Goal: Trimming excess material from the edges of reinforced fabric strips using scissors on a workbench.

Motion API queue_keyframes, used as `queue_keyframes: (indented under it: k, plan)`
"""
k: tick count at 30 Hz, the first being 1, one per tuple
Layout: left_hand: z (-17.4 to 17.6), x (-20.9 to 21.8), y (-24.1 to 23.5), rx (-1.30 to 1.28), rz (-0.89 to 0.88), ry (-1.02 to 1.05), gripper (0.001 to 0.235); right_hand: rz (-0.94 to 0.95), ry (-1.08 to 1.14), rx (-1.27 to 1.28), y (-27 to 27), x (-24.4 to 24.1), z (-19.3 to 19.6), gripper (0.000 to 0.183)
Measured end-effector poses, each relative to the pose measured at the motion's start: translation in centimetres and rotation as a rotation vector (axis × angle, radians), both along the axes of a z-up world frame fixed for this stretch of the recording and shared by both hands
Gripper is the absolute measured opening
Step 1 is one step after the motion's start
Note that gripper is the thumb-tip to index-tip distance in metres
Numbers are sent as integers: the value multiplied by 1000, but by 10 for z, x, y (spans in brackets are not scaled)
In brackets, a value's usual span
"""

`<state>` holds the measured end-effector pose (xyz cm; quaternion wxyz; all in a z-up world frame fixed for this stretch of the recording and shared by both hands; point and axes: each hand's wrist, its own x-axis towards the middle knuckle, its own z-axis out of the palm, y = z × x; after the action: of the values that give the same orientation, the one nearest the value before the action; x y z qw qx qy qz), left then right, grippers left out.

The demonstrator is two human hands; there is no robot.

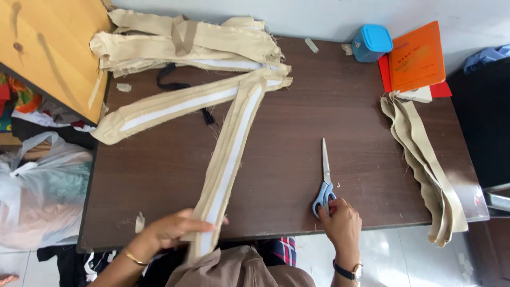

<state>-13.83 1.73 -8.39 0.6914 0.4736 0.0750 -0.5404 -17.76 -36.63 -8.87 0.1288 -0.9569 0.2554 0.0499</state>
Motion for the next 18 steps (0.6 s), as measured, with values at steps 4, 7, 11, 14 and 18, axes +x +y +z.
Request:
queue_keyframes:
  k: [4, 7, 11, 14, 18]
  plan:
    - [-1, -10, -39, -104, 124, 87, 52, -87, 22, 142, 6, -11, 24, 25]
    - [55, 12, -64, -307, 412, -43, 62, -183, -38, 612, -7, -25, 14, 15]
    - [147, 34, -77, -501, 662, -563, 60, -38, -201, 1261, -12, -47, -14, 15]
    - [173, 37, -93, -289, 782, -984, 67, -76, -158, 1334, -3, -59, -31, 15]
    - [159, 56, -120, -94, 927, -1063, 74, -333, -267, 1609, 17, -74, -50, 26]
